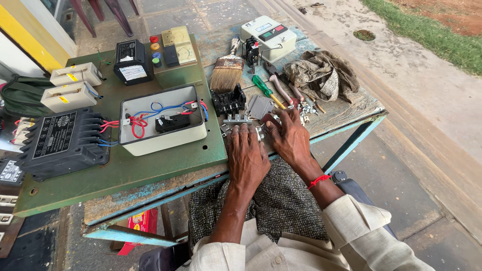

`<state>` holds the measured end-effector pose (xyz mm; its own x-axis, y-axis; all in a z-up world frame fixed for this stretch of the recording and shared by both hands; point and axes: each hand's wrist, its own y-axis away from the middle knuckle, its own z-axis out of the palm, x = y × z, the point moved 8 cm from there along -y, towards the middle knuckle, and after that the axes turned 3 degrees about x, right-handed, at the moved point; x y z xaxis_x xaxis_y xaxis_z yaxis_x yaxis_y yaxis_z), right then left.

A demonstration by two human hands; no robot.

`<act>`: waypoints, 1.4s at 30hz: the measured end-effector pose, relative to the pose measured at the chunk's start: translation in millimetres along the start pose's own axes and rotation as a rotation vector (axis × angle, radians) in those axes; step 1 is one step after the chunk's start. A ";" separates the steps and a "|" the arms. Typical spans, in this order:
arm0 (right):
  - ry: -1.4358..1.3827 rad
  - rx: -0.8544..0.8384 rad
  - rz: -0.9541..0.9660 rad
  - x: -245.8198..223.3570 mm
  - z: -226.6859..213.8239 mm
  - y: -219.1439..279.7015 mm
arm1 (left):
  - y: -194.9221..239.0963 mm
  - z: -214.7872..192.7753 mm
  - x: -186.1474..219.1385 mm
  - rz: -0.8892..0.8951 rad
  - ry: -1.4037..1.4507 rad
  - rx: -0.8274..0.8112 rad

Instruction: The person repairs an electrical component by hand, handling small metal connectors and cleaning the part with a cloth.

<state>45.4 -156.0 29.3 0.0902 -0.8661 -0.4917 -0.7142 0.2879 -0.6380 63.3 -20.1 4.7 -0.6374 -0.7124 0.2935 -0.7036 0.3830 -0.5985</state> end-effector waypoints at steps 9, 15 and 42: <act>0.356 -0.015 0.015 85.6 -30.3 -118.2 | 1.0 6.0 -4.5 -0.019 0.031 -0.025; 0.444 -0.384 0.292 161.8 -4.9 -140.7 | -3.8 0.4 -4.2 -0.033 0.133 -0.015; -0.609 -0.214 0.195 -25.0 -19.0 -44.1 | -69.5 34.3 13.1 -0.677 1.542 0.062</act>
<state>61.4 -154.8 80.9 0.2760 -0.4035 -0.8724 -0.8733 0.2738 -0.4030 114.6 -76.2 24.5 0.0355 0.4857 0.8734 -0.9716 0.2215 -0.0836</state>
